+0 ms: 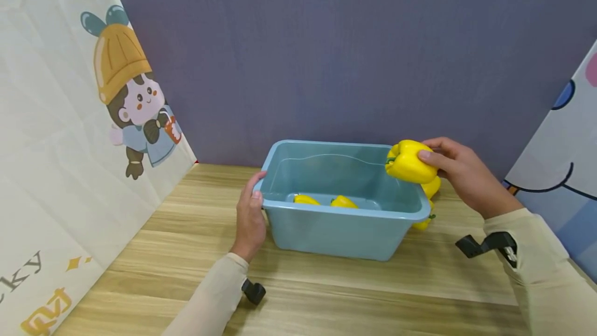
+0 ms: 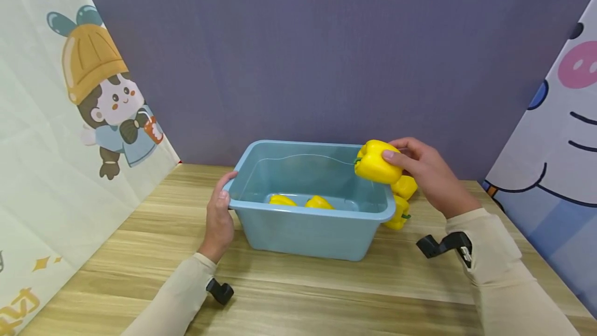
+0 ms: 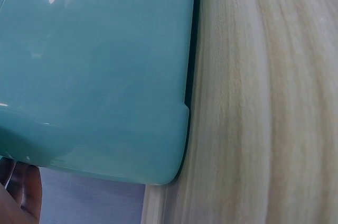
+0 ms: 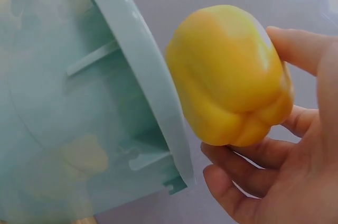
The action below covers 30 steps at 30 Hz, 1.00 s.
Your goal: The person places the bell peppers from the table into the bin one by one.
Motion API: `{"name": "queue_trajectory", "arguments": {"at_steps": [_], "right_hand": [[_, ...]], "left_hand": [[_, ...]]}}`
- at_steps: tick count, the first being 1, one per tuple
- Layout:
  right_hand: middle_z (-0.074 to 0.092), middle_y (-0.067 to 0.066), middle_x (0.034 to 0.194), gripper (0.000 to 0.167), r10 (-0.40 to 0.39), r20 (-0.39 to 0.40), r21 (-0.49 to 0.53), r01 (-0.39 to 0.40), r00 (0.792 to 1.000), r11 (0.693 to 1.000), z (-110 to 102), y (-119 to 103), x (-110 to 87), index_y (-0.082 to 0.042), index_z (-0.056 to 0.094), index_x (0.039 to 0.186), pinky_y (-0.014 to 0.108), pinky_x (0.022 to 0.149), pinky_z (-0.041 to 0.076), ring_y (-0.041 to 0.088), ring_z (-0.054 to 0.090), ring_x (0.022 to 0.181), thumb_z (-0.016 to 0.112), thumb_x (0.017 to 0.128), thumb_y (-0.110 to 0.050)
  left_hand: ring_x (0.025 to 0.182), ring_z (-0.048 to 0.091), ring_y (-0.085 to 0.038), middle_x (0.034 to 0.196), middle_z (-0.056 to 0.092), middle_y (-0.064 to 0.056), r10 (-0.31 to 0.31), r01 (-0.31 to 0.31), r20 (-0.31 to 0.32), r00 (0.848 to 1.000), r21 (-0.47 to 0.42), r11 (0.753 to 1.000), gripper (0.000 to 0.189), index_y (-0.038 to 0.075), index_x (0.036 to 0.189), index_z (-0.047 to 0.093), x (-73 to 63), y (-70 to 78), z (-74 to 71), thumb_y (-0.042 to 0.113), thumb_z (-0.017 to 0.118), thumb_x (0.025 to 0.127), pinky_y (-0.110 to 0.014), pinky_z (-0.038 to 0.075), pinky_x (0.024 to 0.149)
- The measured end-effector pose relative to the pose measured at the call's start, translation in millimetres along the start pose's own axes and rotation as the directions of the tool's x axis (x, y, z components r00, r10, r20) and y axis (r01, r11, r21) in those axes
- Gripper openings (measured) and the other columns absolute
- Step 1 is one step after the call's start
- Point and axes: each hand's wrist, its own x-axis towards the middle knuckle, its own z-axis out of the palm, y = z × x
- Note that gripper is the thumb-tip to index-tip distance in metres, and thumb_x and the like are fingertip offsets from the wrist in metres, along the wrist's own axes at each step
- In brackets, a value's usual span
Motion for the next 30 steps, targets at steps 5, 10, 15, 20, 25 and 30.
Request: {"name": "queue_trajectory", "arguments": {"at_steps": [5,10,15,20,25,30], "right_hand": [[0.055,0.006,0.127,0.052,0.062,0.019,-0.060,-0.061,0.998,0.996,2,-7,3.8,-0.011,0.050,0.136,0.019,0.086,0.047,0.019,0.058,0.106,0.051,0.101,-0.050],[0.056,0.008,0.128,0.054,0.075,0.043,-0.078,-0.072,0.996,0.994,3,-11,7.2,-0.012,0.050,0.137,0.023,0.088,0.046,0.022,0.057,0.109,0.051,0.101,-0.051],[0.055,0.010,0.129,0.056,0.079,0.081,-0.076,-0.073,0.994,0.994,6,-11,10.4,-0.010,0.048,0.139,0.036,0.093,0.044,0.023,0.056,0.110,0.051,0.101,-0.051],[0.056,0.010,0.130,0.058,0.090,0.083,-0.084,-0.083,0.992,0.993,10,-14,15.5,-0.012,0.049,0.138,0.037,0.093,0.046,0.025,0.056,0.111,0.052,0.099,-0.055],[0.059,0.011,0.127,0.058,0.089,0.097,-0.099,-0.079,0.991,0.992,14,-17,20.2,-0.014,0.051,0.137,0.032,0.085,0.051,0.027,0.057,0.106,0.056,0.097,-0.055],[0.060,0.009,0.125,0.059,0.100,0.107,-0.116,-0.088,0.989,0.989,19,-22,25.5,-0.015,0.053,0.135,0.039,0.089,0.047,0.027,0.056,0.107,0.058,0.094,-0.058]], "left_hand": [[0.108,0.055,-0.030,0.134,0.054,-0.013,0.002,-0.002,0.003,1.000,0.003,1.000,0.050,0.020,0.143,0.054,0.2,0.5,0.7,0.031,0.033,0.099,-0.049,0.044,0.087],[0.108,0.055,-0.030,0.134,0.054,-0.012,0.017,-0.017,0.004,1.000,0.006,1.000,0.050,0.020,0.143,0.053,1.0,0.9,1.3,0.032,0.032,0.099,-0.049,0.044,0.088],[0.107,0.055,-0.030,0.134,0.054,-0.013,0.017,-0.017,0.007,1.000,0.004,1.000,0.050,0.019,0.143,0.053,0.4,-0.5,1.1,0.031,0.032,0.099,-0.049,0.044,0.086],[0.109,0.055,-0.029,0.136,0.054,-0.012,0.018,-0.018,0.002,1.000,0.012,1.000,0.050,0.018,0.143,0.053,-0.9,-1.5,0.5,0.030,0.032,0.100,-0.048,0.043,0.089],[0.108,0.055,-0.029,0.135,0.054,-0.013,0.034,-0.033,-0.004,0.999,0.009,0.999,0.050,0.018,0.143,0.054,-1.1,-3.2,0.3,0.030,0.032,0.100,-0.047,0.043,0.088],[0.107,0.054,-0.029,0.135,0.054,-0.013,0.028,-0.028,0.004,1.000,0.002,1.000,0.050,0.019,0.144,0.053,-1.5,-3.4,-0.1,0.031,0.032,0.101,-0.047,0.043,0.087]]}}
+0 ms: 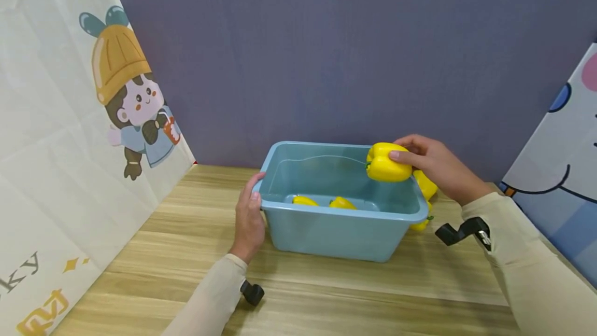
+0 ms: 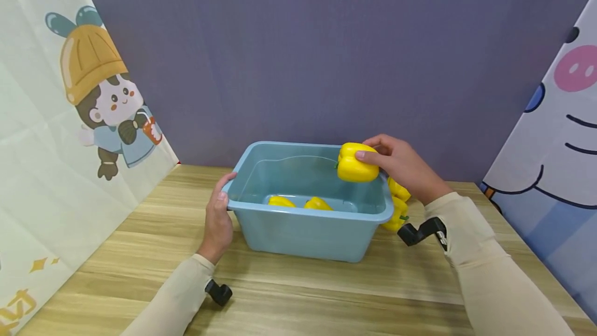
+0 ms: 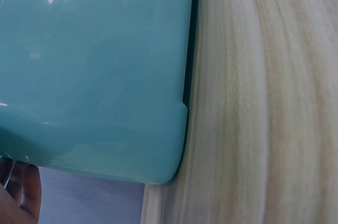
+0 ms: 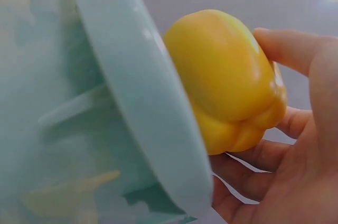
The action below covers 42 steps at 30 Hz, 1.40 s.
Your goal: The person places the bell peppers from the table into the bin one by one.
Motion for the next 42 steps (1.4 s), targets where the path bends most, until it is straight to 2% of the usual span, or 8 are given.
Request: {"name": "queue_trajectory", "arguments": {"at_steps": [3,7,15,21,29,42], "right_hand": [[0.062,0.009,0.123,0.060,0.011,0.006,-0.007,-0.011,1.000,1.000,1,-4,4.0,-0.016,0.054,0.132,0.043,0.090,0.045,0.028,0.056,0.106,0.060,0.092,-0.060],[0.064,0.008,0.121,0.061,0.019,0.020,-0.013,-0.019,1.000,1.000,2,-8,8.1,-0.017,0.055,0.131,0.041,0.089,0.047,0.027,0.057,0.105,0.063,0.090,-0.060],[0.062,0.009,0.124,0.062,-0.009,0.073,-0.018,0.010,0.997,1.000,3,-14,12.0,-0.014,0.054,0.134,0.043,0.092,0.046,0.027,0.055,0.107,0.062,0.092,-0.059],[0.063,0.007,0.122,0.063,-0.003,0.072,-0.043,0.006,0.997,0.999,4,-18,16.7,-0.015,0.056,0.132,0.048,0.097,0.043,0.027,0.056,0.106,0.064,0.089,-0.061],[0.066,0.006,0.117,0.058,-0.021,0.095,-0.067,0.028,0.995,0.997,6,-26,21.6,-0.013,0.058,0.129,0.048,0.094,0.042,0.025,0.058,0.102,0.065,0.091,-0.057],[0.067,0.005,0.116,0.058,-0.026,0.159,-0.094,0.041,0.987,0.995,7,-33,26.2,-0.013,0.059,0.125,0.050,0.096,0.042,0.026,0.058,0.103,0.066,0.089,-0.058]], "left_hand": [[0.108,0.055,-0.029,0.135,0.054,-0.013,-0.002,0.002,0.006,1.000,-0.002,1.000,0.050,0.019,0.144,0.053,0.4,1.3,0.2,0.032,0.032,0.101,-0.048,0.044,0.087],[0.108,0.055,-0.030,0.136,0.053,-0.012,-0.009,0.009,0.012,1.000,-0.003,1.000,0.050,0.019,0.144,0.052,0.9,2.4,0.4,0.032,0.031,0.100,-0.049,0.044,0.087],[0.110,0.054,-0.031,0.136,0.053,-0.012,-0.010,0.010,0.012,1.000,0.004,1.000,0.050,0.020,0.144,0.052,1.5,3.7,1.3,0.032,0.031,0.100,-0.049,0.043,0.089],[0.109,0.055,-0.031,0.136,0.053,-0.012,-0.007,0.007,0.016,1.000,-0.002,1.000,0.051,0.020,0.145,0.052,1.3,4.0,1.7,0.033,0.031,0.101,-0.050,0.044,0.087],[0.108,0.054,-0.030,0.135,0.053,-0.013,0.007,-0.007,0.012,1.000,-0.007,1.000,0.051,0.019,0.144,0.052,1.9,5.2,2.1,0.033,0.031,0.101,-0.049,0.045,0.087],[0.110,0.054,-0.029,0.136,0.053,-0.012,-0.004,0.004,0.003,1.000,0.008,1.000,0.050,0.020,0.144,0.052,0.5,2.5,-0.7,0.034,0.031,0.101,-0.049,0.043,0.089]]}}
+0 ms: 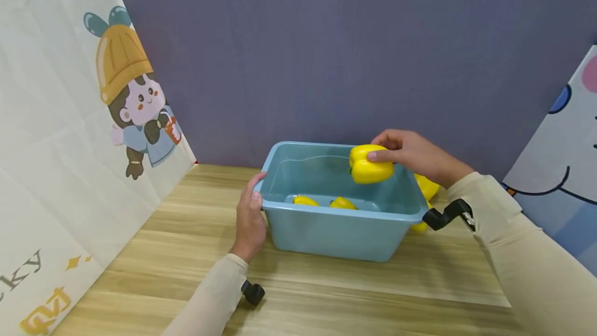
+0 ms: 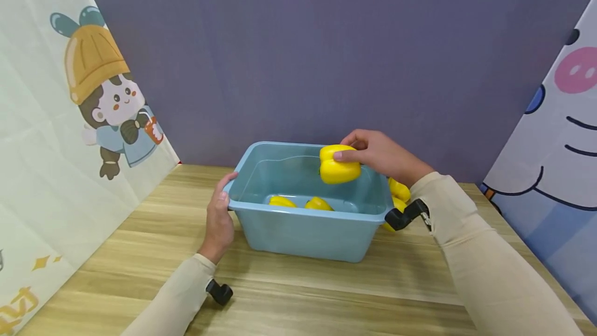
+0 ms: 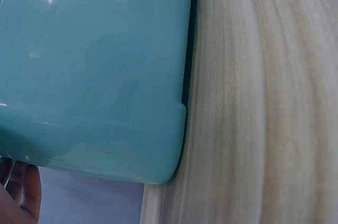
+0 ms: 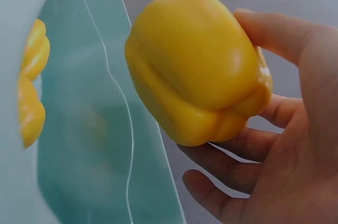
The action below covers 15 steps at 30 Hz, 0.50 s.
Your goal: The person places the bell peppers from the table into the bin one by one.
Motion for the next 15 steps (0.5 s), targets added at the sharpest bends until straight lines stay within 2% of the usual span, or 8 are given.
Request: {"name": "queue_trajectory", "arguments": {"at_steps": [6,15], "right_hand": [[0.067,0.003,0.116,0.058,-0.002,0.022,-0.021,0.003,1.000,1.000,-1.1,-5.4,2.1,-0.014,0.059,0.126,0.051,0.096,0.042,0.025,0.058,0.103,0.066,0.089,-0.058],[0.067,0.005,0.111,0.054,-0.015,0.047,-0.030,0.016,0.999,0.999,-0.4,-9.0,5.8,-0.013,0.061,0.120,0.051,0.097,0.042,0.026,0.058,0.101,0.068,0.089,-0.057]], "left_hand": [[0.114,0.053,-0.029,0.139,0.052,-0.011,-0.005,0.005,-0.008,1.000,0.002,1.000,0.050,0.019,0.144,0.053,-1.2,-2.2,-0.8,0.033,0.031,0.101,-0.049,0.041,0.094],[0.111,0.053,-0.029,0.137,0.053,-0.012,-0.012,0.012,-0.005,1.000,0.002,1.000,0.051,0.019,0.144,0.052,-0.8,-0.7,0.6,0.032,0.031,0.100,-0.049,0.042,0.091]]}}
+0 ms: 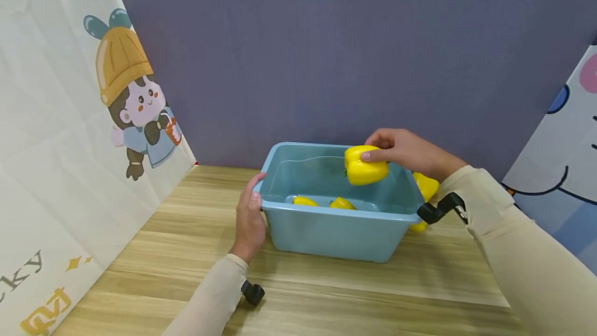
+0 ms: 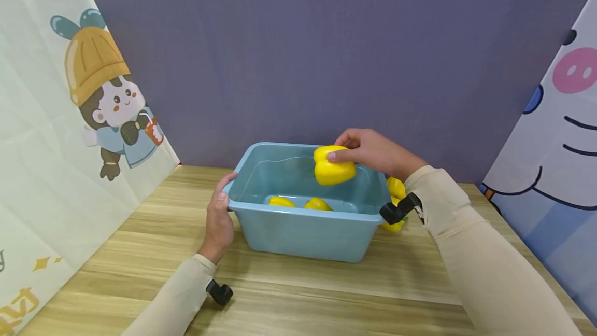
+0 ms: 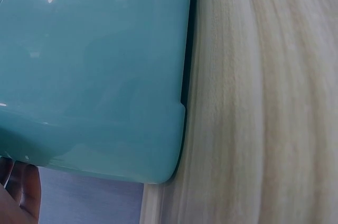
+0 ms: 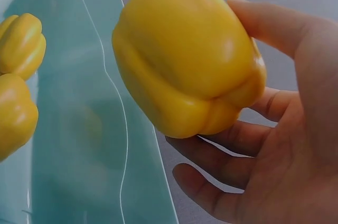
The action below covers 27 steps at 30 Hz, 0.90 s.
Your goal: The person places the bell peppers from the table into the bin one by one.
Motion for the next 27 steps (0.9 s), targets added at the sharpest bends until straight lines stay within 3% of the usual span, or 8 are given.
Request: {"name": "queue_trajectory", "arguments": {"at_steps": [8,27], "right_hand": [[0.066,0.006,0.113,0.055,-0.010,0.038,-0.010,0.010,0.999,1.000,4,1,12.7,-0.012,0.061,0.121,0.049,0.098,0.043,0.026,0.057,0.103,0.069,0.088,-0.055],[0.065,0.007,0.110,0.053,-0.051,0.079,0.007,0.050,0.996,0.999,16,2,28.9,-0.010,0.062,0.116,0.046,0.097,0.045,0.026,0.057,0.101,0.072,0.087,-0.053]], "left_hand": [[0.105,0.055,-0.031,0.133,0.054,-0.013,0.004,-0.004,0.000,1.000,-0.018,1.000,0.050,0.021,0.144,0.053,0.4,-1.6,-0.9,0.031,0.031,0.100,-0.047,0.043,0.085],[0.105,0.055,-0.036,0.133,0.054,-0.014,0.011,-0.011,0.004,1.000,-0.015,1.000,0.050,0.019,0.145,0.052,0.6,-2.7,-0.4,0.031,0.030,0.101,-0.048,0.045,0.084]]}}
